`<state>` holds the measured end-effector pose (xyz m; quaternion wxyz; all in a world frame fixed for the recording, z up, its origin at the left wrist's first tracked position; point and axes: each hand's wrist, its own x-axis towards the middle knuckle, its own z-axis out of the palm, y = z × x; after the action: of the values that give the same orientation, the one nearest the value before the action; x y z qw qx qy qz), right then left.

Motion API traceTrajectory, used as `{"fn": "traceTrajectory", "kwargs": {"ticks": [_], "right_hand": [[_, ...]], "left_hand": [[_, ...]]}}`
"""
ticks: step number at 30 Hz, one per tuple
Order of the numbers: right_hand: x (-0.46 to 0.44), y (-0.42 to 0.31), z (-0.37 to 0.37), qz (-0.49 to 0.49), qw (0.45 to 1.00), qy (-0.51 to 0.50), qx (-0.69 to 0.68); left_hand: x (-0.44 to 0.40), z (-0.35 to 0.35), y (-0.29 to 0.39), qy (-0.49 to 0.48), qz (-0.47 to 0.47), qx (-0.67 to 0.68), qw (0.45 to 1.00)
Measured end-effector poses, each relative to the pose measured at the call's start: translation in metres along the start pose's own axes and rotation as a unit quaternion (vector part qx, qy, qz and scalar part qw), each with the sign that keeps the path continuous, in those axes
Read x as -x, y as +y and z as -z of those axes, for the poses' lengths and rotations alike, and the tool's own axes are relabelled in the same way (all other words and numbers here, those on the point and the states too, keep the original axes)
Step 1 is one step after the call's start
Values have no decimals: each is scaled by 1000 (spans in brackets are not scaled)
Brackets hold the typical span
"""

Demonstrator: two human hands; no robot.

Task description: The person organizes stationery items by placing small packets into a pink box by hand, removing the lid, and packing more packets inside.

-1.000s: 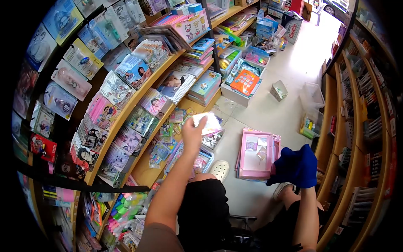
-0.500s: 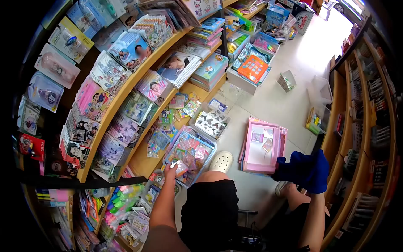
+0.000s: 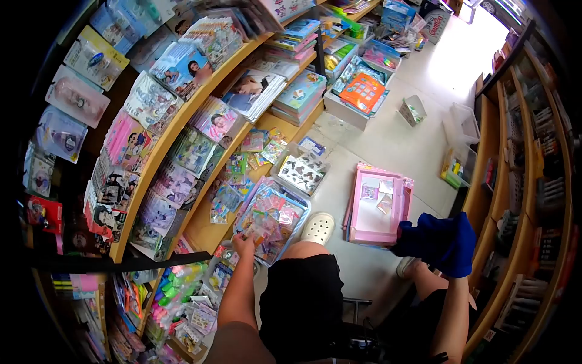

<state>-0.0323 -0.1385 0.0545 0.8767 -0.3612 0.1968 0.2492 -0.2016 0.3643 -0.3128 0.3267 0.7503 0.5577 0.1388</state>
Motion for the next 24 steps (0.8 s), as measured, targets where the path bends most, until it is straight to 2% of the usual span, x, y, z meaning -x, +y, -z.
{"fn": "traceTrajectory", "kwargs": {"ticks": [4,7,10,12,16,18,19,20,22,23,24], "right_hand": [[7,-8,11,35,998,-2,-46],[13,-19,9,89,994,-50,-38],[21,-24,17,161,987,-13,-23],[29,-34,14,153,987,-2,-56],[41,-48,16,162,982,55,-76],[46,-55,24,173,982,56,-55],[50,-50,36,198,978,64,17],[54,-55,33,235,954,84,166],[63,-63,28,294,825,166,453],[63,-57,36,292,846,172,411],[64,-57,41,293,837,187,424]], "left_hand": [[-8,4,30,8,-23,-50,998],[2,9,110,15,-207,-85,974],[13,-5,201,-164,-301,-54,938],[31,-26,258,-316,-375,-68,869],[111,-75,348,-409,-516,-234,716],[147,-116,357,-423,-559,-235,674],[166,-135,357,-414,-572,-251,662],[184,-155,354,-405,-586,-265,650],[212,-192,341,-371,-608,-284,641],[223,-208,331,-347,-616,-291,644],[230,-224,319,-323,-623,-297,647]]}}
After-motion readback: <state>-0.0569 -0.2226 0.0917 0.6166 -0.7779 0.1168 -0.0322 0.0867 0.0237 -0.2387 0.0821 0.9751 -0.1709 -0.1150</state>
